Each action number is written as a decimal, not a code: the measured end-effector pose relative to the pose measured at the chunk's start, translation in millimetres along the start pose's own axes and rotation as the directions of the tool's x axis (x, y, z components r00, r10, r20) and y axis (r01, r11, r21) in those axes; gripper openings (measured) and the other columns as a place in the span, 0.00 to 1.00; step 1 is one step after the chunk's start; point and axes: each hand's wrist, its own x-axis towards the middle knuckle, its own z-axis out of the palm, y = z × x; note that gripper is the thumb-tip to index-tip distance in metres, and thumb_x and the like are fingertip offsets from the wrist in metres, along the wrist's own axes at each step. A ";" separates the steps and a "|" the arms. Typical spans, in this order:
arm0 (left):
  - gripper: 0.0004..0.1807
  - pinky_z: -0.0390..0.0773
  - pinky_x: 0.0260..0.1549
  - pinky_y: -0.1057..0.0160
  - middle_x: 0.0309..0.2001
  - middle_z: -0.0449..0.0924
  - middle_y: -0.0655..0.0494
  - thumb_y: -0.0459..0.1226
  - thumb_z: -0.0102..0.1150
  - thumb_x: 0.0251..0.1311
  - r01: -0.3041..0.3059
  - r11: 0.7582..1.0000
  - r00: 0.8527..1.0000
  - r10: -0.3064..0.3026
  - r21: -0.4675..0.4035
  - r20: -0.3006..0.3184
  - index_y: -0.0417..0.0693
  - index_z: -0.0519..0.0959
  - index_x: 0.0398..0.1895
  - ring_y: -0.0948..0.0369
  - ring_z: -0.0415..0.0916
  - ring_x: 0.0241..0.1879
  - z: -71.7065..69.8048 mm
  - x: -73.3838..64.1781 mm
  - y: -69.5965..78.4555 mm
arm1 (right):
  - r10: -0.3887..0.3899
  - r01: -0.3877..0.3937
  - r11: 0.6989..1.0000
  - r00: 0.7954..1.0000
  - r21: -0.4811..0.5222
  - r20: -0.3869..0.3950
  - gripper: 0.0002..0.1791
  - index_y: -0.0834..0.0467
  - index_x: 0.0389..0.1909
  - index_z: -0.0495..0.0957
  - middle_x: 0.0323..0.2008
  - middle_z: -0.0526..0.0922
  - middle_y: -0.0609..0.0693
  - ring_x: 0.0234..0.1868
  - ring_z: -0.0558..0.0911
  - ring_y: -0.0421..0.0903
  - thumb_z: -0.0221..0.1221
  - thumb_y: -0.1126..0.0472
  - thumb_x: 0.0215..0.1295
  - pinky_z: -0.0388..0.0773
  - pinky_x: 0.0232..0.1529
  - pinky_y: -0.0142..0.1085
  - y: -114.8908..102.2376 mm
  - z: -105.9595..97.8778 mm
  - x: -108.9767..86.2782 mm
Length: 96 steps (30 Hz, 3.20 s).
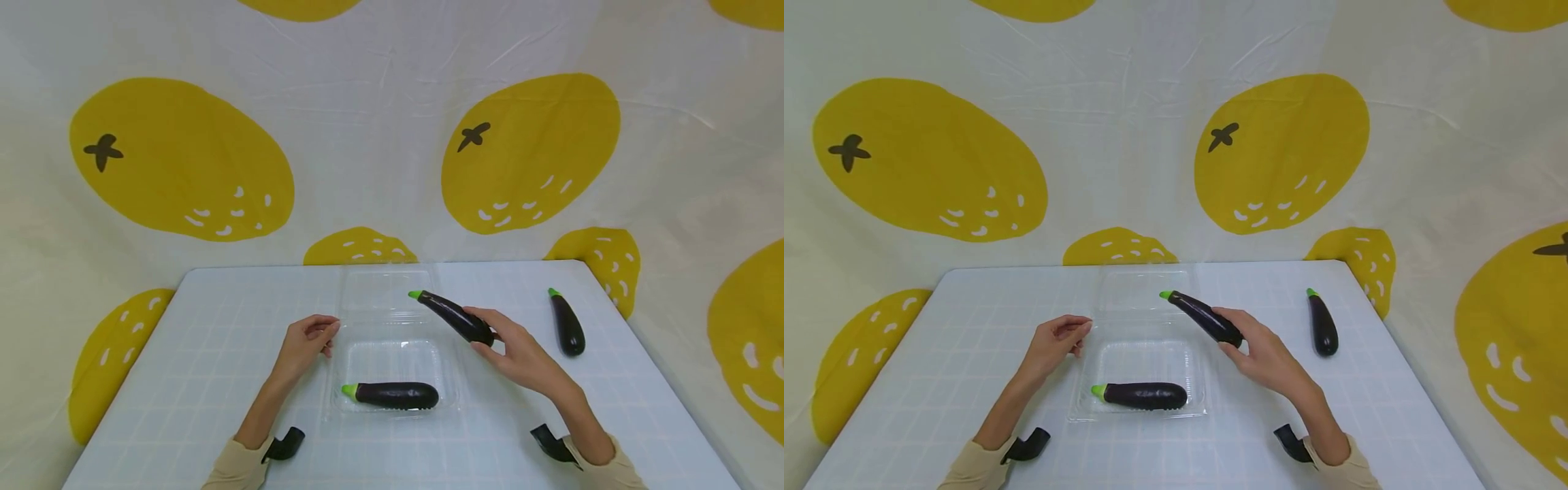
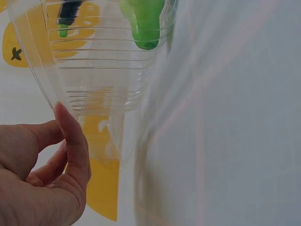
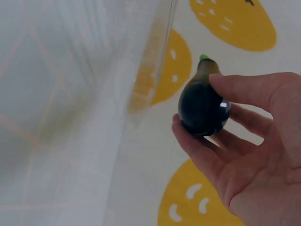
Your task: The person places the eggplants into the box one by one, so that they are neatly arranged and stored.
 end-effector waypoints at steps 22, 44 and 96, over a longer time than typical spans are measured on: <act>0.14 0.81 0.25 0.68 0.36 0.83 0.35 0.35 0.65 0.69 0.025 0.999 1.000 -0.025 0.019 -0.005 0.32 0.82 0.50 0.60 0.76 0.23 0.1 1.0 2.8 | -0.203 0.193 0.978 0.969 0.079 0.141 0.33 0.55 0.73 0.68 0.68 0.75 0.49 0.67 0.75 0.50 0.66 0.66 0.68 0.76 0.64 0.50 -30.0 33.2 19.9; 0.15 0.81 0.26 0.68 0.36 0.82 0.34 0.37 0.65 0.69 0.029 0.999 1.000 -0.029 0.014 0.000 0.34 0.82 0.51 0.60 0.77 0.22 -0.2 0.4 0.3 | -0.275 0.256 0.961 0.921 0.105 0.277 0.30 0.55 0.73 0.69 0.68 0.75 0.47 0.67 0.75 0.46 0.64 0.64 0.71 0.77 0.63 0.45 -34.6 55.2 23.0; 0.14 0.82 0.26 0.68 0.38 0.83 0.36 0.37 0.66 0.69 0.042 0.999 0.999 -0.042 0.027 -0.003 0.34 0.83 0.51 0.58 0.77 0.22 2.5 -1.0 0.5 | -0.230 0.207 0.973 0.893 0.101 0.386 0.17 0.64 0.63 0.76 0.60 0.81 0.54 0.61 0.79 0.52 0.56 0.68 0.76 0.77 0.62 0.47 -24.9 40.6 33.4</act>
